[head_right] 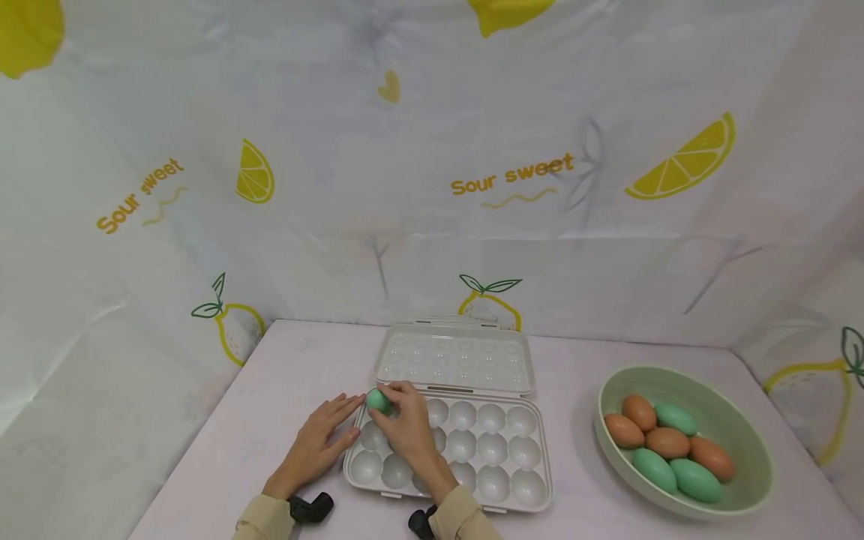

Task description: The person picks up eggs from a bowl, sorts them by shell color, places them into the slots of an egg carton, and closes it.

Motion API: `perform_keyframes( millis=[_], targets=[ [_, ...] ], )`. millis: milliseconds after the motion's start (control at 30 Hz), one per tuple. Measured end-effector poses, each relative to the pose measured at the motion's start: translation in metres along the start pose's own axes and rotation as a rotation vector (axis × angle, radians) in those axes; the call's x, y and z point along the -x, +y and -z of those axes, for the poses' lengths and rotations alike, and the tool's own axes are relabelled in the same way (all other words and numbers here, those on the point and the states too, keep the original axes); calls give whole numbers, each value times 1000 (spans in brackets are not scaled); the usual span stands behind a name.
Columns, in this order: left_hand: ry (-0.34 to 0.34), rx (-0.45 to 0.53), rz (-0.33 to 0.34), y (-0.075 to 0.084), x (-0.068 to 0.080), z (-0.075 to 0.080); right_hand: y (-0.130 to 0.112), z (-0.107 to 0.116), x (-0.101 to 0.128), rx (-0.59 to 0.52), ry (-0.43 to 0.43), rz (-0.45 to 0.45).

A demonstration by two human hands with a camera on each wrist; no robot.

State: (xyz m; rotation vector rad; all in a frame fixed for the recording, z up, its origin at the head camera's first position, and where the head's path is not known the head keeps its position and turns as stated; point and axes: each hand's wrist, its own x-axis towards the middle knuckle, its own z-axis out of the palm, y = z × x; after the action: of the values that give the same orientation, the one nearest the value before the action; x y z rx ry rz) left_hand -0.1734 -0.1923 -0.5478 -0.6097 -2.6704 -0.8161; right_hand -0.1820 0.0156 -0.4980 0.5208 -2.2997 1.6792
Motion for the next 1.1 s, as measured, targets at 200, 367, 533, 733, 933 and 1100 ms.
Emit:
perform_keyframes(
  millis=[200, 367, 533, 733, 933, 1100],
  targets=[
    [-4, 2, -3, -1, 0, 0, 3, -2, 0, 147, -8, 28],
    [-3, -11, -3, -2, 0, -1, 4, -3, 1, 234, -14, 38],
    [8, -16, -13, -3, -1, -1, 4, -3, 1, 258, -2, 49],
    [13, -20, -13, -3, -1, 0, 3, -3, 2, 260, 22, 48],
    [20, -31, -18, -2, 0, 0, 2, 0, 3, 197, 4, 25],
    [28, -37, -23, -3, 0, -1, -1, 7, 4, 90, 19, -17]
  ],
)
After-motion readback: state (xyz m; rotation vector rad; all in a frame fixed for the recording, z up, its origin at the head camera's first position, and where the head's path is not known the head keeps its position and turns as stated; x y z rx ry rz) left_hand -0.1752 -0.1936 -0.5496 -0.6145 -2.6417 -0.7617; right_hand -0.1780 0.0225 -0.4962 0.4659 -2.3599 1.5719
